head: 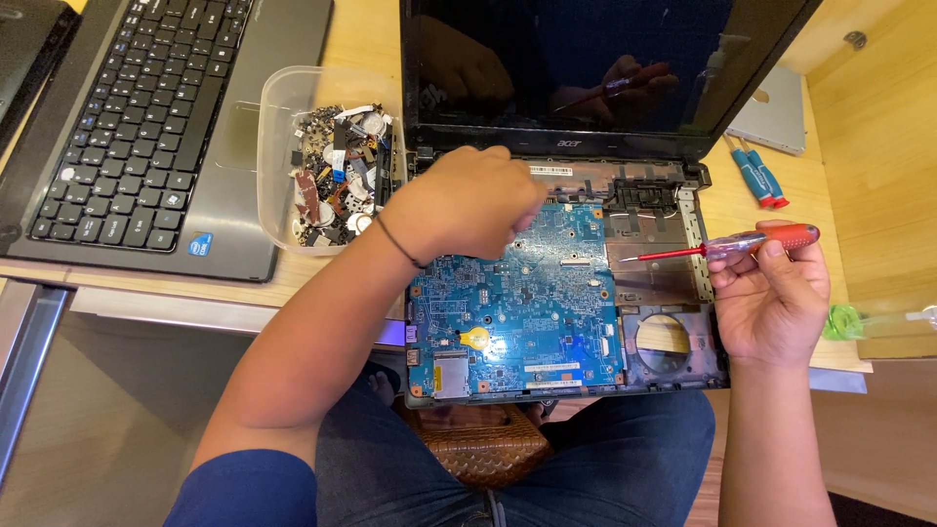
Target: Disassembling a laptop by removing internal screws with a screwdriver and disconnecting various internal cables and components.
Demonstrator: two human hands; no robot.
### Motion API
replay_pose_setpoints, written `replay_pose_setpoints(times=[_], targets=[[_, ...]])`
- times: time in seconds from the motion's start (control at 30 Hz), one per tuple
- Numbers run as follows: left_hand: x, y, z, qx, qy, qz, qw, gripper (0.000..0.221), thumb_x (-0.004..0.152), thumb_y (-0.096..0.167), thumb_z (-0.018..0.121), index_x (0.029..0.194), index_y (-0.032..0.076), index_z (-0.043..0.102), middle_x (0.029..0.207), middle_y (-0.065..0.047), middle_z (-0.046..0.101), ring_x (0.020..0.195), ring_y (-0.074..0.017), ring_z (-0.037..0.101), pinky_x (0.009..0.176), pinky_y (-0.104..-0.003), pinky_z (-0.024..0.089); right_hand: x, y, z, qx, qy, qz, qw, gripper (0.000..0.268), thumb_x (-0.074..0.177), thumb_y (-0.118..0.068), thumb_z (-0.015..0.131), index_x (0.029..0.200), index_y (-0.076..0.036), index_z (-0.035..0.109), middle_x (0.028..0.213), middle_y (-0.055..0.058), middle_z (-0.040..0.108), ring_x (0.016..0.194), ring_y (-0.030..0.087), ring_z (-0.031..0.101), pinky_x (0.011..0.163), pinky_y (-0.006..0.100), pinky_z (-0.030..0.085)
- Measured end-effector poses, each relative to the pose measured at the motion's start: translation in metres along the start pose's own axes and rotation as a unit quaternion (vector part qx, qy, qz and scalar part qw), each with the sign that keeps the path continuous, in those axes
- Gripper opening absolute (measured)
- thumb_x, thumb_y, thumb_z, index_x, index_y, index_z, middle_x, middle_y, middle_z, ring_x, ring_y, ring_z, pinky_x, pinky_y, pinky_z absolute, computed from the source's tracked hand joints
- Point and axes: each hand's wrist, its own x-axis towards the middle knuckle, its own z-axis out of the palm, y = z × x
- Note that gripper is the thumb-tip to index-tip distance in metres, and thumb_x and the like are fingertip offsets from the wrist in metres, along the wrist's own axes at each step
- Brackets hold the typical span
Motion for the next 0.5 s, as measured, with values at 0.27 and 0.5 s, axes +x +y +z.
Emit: replay_pose_setpoints(times=[0.27,0.5], targets=[[-0.001,-0.008,0.018,-0.010,-0.011,0.006,1.000,0.016,0.074,0.009,0.061,0.080,0.023,0.065,0.092,0.001,0.063,0.091,-0.0254,0.057,0.064,-0.045,0.045,-0.001,0.001,0.000,-0.015,-0.011,-0.002,1.000,0.022,0.088,-0.014,0.066,0.109,-0.009,0.062,0.080,0.013,0.064,0.068,0.025,0.064,0.061,0.029,0.052],[0.001,-0.008,0.023,-0.039,0.039,0.034,0.998,0.022,0.069,0.000,0.057,0.071,0.021,0.064,0.083,0.004,0.063,0.091,-0.0220,0.055,0.059,-0.041,0.045,-0.001,0.001,-0.001,-0.029,-0.010,-0.003,1.000,0.023,0.088,-0.015,0.066,0.110,-0.010,0.061,0.080,0.013,0.064,0.066,0.024,0.063,0.059,0.028,0.052]])
